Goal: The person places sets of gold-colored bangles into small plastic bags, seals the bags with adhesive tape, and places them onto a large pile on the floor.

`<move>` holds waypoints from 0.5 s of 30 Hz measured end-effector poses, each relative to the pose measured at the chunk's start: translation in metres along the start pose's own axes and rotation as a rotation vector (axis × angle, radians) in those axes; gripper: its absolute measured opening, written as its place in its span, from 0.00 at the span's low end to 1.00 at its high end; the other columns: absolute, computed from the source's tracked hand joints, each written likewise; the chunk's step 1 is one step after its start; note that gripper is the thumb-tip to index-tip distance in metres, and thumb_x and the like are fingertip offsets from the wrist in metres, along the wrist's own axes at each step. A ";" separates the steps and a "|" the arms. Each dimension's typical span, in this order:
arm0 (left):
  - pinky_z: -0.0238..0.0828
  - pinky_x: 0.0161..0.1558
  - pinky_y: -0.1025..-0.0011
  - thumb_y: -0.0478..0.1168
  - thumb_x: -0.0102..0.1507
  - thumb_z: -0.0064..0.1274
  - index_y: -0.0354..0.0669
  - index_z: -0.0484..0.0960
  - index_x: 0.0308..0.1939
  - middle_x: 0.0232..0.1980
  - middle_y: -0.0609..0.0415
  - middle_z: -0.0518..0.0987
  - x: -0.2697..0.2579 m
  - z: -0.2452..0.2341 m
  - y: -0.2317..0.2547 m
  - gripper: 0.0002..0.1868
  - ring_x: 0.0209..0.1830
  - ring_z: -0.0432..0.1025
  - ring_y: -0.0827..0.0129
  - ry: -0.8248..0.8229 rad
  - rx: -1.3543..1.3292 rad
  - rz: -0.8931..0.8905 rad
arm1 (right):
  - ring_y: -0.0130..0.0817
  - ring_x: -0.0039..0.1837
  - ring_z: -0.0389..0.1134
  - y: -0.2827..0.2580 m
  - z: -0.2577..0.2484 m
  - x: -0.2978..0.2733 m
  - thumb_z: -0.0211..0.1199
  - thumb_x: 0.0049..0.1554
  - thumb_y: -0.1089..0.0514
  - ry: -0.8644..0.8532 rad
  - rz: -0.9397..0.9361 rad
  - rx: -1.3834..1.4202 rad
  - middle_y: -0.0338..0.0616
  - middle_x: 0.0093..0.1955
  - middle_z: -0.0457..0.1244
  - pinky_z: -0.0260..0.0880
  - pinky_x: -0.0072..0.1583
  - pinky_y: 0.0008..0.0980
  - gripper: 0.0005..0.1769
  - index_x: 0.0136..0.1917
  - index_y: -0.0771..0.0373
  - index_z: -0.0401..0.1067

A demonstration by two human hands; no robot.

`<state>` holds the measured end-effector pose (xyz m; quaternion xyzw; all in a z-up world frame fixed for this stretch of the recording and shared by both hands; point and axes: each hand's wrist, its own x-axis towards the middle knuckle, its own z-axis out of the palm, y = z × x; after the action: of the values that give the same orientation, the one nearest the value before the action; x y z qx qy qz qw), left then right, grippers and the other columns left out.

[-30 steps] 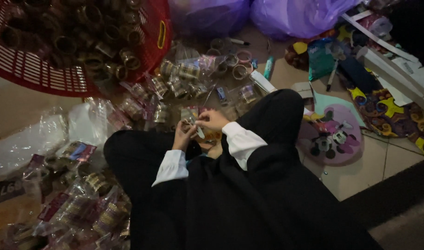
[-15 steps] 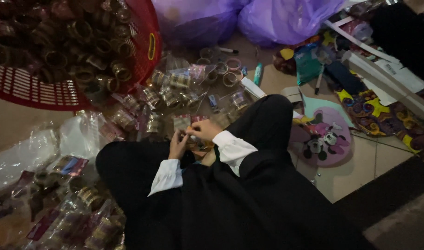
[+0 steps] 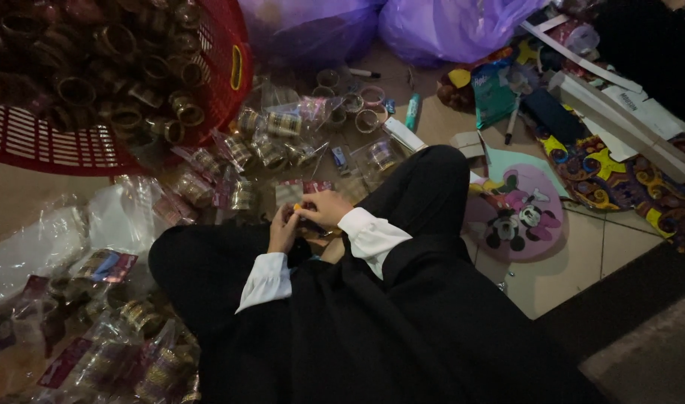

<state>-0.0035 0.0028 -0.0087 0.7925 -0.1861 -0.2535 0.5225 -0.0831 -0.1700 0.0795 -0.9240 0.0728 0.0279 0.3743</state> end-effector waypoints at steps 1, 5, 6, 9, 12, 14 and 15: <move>0.69 0.59 0.51 0.48 0.67 0.52 0.53 0.79 0.53 0.53 0.49 0.83 0.008 0.001 -0.015 0.13 0.58 0.74 0.50 0.001 0.000 0.000 | 0.51 0.48 0.74 -0.001 -0.001 0.000 0.54 0.60 0.29 0.000 -0.001 0.000 0.39 0.39 0.71 0.73 0.51 0.46 0.23 0.45 0.48 0.73; 0.76 0.46 0.57 0.43 0.65 0.52 0.50 0.79 0.54 0.48 0.48 0.82 0.044 0.007 -0.066 0.13 0.47 0.77 0.55 0.149 -0.161 -0.072 | 0.50 0.49 0.74 -0.012 -0.011 -0.001 0.54 0.61 0.30 -0.015 -0.019 0.022 0.38 0.40 0.71 0.73 0.53 0.46 0.20 0.47 0.45 0.74; 0.79 0.38 0.61 0.40 0.66 0.52 0.47 0.73 0.56 0.47 0.44 0.80 0.053 0.009 -0.078 0.15 0.41 0.77 0.56 0.144 -0.311 -0.061 | 0.49 0.50 0.74 -0.016 -0.014 -0.003 0.53 0.61 0.32 -0.020 -0.014 0.029 0.38 0.41 0.71 0.73 0.53 0.46 0.19 0.48 0.44 0.74; 0.79 0.42 0.50 0.37 0.65 0.55 0.40 0.66 0.62 0.53 0.36 0.75 0.028 -0.001 -0.057 0.23 0.48 0.75 0.48 0.177 -0.466 -0.049 | 0.47 0.46 0.73 -0.002 -0.005 0.004 0.61 0.56 0.28 -0.024 -0.074 0.037 0.39 0.36 0.68 0.73 0.50 0.44 0.24 0.47 0.47 0.75; 0.81 0.43 0.65 0.36 0.65 0.58 0.49 0.65 0.63 0.49 0.50 0.78 0.026 0.005 -0.047 0.25 0.43 0.77 0.62 0.191 -0.749 -0.170 | 0.50 0.44 0.72 -0.008 -0.010 -0.001 0.62 0.57 0.31 -0.002 -0.077 0.067 0.42 0.35 0.66 0.71 0.47 0.45 0.24 0.46 0.52 0.70; 0.80 0.38 0.70 0.33 0.63 0.60 0.46 0.72 0.51 0.41 0.52 0.79 0.002 -0.001 0.011 0.16 0.36 0.77 0.67 0.205 -0.844 -0.213 | 0.47 0.43 0.71 -0.010 -0.008 0.005 0.66 0.56 0.33 0.013 -0.090 0.199 0.41 0.36 0.66 0.71 0.47 0.44 0.21 0.48 0.48 0.70; 0.79 0.34 0.76 0.31 0.61 0.63 0.42 0.78 0.39 0.32 0.54 0.80 -0.010 -0.003 0.039 0.08 0.30 0.77 0.71 0.217 -0.940 -0.258 | 0.44 0.43 0.71 -0.011 -0.006 0.007 0.71 0.54 0.35 0.027 -0.100 0.331 0.40 0.36 0.67 0.70 0.48 0.43 0.19 0.50 0.44 0.70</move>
<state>-0.0104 -0.0043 0.0307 0.5098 0.1032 -0.2884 0.8040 -0.0744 -0.1674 0.0908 -0.8525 0.0351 -0.0155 0.5212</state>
